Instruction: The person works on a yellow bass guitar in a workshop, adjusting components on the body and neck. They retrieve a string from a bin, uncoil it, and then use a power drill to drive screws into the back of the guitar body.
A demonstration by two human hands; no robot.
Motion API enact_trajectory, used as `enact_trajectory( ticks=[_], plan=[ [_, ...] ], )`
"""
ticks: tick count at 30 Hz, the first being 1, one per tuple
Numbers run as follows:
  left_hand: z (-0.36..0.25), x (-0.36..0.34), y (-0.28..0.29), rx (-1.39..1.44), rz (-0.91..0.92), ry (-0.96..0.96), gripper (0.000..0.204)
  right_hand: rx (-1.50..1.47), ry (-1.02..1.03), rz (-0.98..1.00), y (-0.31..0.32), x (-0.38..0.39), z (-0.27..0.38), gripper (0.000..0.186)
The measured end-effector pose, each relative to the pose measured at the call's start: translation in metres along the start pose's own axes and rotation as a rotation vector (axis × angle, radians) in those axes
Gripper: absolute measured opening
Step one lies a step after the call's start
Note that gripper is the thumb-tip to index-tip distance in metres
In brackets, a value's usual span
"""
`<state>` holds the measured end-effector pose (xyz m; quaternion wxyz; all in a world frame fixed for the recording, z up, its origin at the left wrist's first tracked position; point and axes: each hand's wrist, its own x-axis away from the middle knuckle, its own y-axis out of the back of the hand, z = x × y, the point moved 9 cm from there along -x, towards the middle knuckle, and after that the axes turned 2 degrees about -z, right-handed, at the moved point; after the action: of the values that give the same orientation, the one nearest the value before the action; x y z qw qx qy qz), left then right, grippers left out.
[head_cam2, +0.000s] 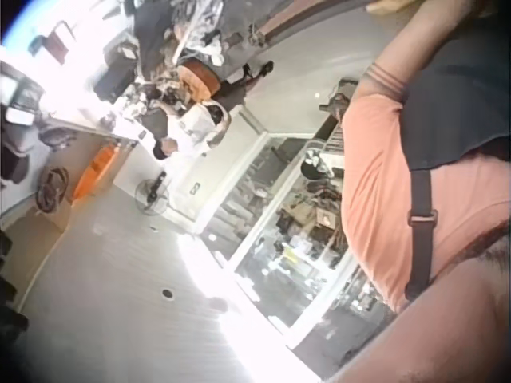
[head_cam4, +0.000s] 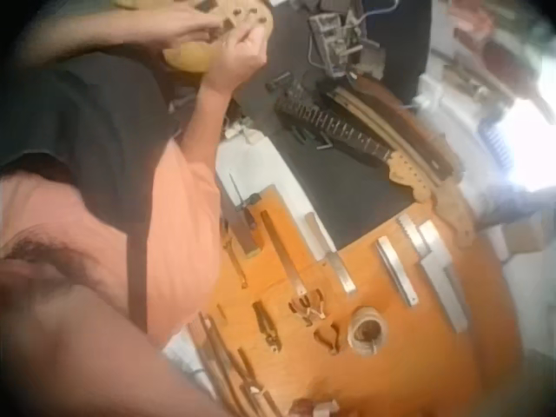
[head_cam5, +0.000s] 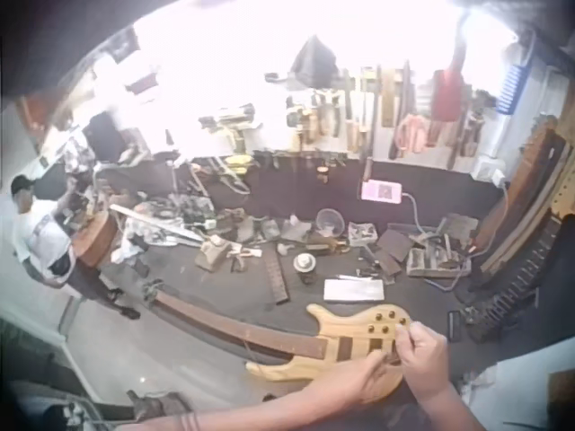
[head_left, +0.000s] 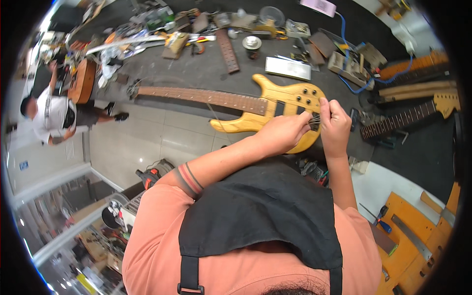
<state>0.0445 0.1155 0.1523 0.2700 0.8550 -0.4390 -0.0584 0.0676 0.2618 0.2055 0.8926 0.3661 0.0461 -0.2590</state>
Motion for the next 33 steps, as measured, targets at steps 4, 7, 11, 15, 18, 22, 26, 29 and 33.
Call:
enact_trajectory(
  ticks=[4, 7, 11, 15, 18, 22, 26, 29, 33],
  plan=[
    [0.048, 0.08, 0.05, -0.017, -0.146, 0.043, 0.024, -0.135, -0.124, 0.232, -0.083, 0.029, 0.044, 0.029],
    [0.096, 0.156, 0.086, -0.05, -0.26, 0.13, 0.021, -0.115, 0.194, 0.397, -0.144, 0.064, 0.115, 0.02],
    [0.152, 0.266, 0.122, -0.007, -0.392, 0.277, 0.023, 0.053, 0.515, 0.778, -0.225, 0.134, 0.195, 0.013],
    [0.193, 0.353, 0.14, 0.037, -0.482, 0.377, 0.028, 0.047, 0.702, 0.967, -0.294, 0.196, 0.239, 0.014],
    [0.211, 0.402, 0.154, 0.083, -0.54, 0.43, 0.029, 0.007, 0.778, 1.05, -0.335, 0.225, 0.27, 0.014],
    [0.245, 0.448, 0.166, 0.104, -0.64, 0.464, 0.027, -0.073, 0.83, 1.172, -0.38, 0.245, 0.313, 0.014],
    [0.271, 0.474, 0.188, 0.103, -0.672, 0.52, 0.025, -0.1, 0.871, 1.292, -0.427, 0.247, 0.346, 0.014],
    [0.293, 0.493, 0.216, 0.086, -0.721, 0.568, 0.024, -0.107, 0.901, 1.369, -0.472, 0.244, 0.369, 0.017],
    [0.318, 0.523, 0.259, -0.023, -0.708, 0.72, 0.022, -0.125, 1.0, 1.434, -0.525, 0.247, 0.42, 0.018]
  ],
)
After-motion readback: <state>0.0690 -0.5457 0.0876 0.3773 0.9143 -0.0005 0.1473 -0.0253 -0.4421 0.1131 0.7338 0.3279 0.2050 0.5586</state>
